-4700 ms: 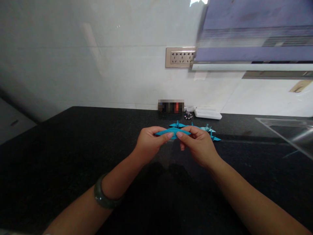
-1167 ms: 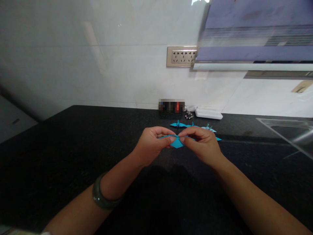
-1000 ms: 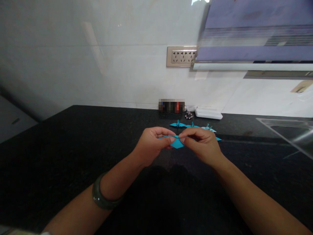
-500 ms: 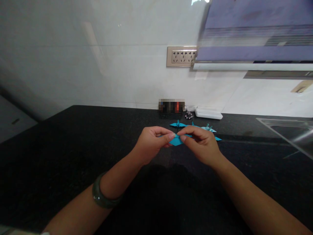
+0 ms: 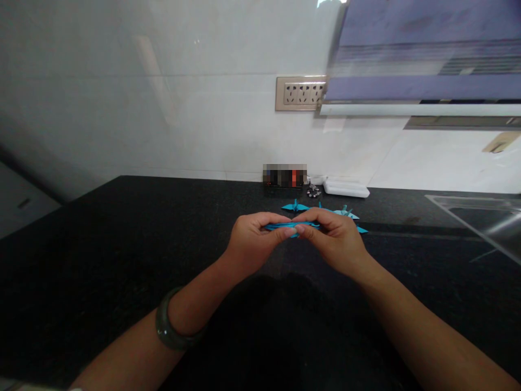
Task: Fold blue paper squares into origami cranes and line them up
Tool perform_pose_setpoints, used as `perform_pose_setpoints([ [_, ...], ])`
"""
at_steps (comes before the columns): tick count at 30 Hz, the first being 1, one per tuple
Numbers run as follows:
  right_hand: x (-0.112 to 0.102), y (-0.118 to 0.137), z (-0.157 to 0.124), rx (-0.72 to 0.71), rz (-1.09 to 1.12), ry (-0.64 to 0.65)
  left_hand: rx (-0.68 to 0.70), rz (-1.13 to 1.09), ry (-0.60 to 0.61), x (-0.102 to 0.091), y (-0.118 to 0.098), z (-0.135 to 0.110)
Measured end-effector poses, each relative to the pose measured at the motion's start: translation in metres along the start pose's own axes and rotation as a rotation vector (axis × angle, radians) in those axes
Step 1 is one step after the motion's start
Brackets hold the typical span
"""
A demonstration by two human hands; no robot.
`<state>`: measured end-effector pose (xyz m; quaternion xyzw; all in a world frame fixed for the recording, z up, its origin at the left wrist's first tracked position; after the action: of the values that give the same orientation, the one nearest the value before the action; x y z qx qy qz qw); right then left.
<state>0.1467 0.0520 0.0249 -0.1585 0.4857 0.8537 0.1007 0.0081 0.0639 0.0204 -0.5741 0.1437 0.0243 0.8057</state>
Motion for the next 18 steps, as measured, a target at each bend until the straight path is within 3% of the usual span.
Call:
perform_pose_setpoints([
  [18, 0.0035, -0.0052, -0.0012, 0.081, 0.07, 0.008, 0.073, 0.139, -0.001, -0.0022, -0.001, 0.0016],
])
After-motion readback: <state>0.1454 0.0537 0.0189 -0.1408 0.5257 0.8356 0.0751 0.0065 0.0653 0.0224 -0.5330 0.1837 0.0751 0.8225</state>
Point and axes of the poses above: each hand's wrist, its own z-axis towards the middle knuckle, its own x-axis out of the palm, y = z × x, the point moved 7 cm from there along z, towards the middle knuckle, and after that the axes turned 3 degrees about z, right-handed, at the moved point
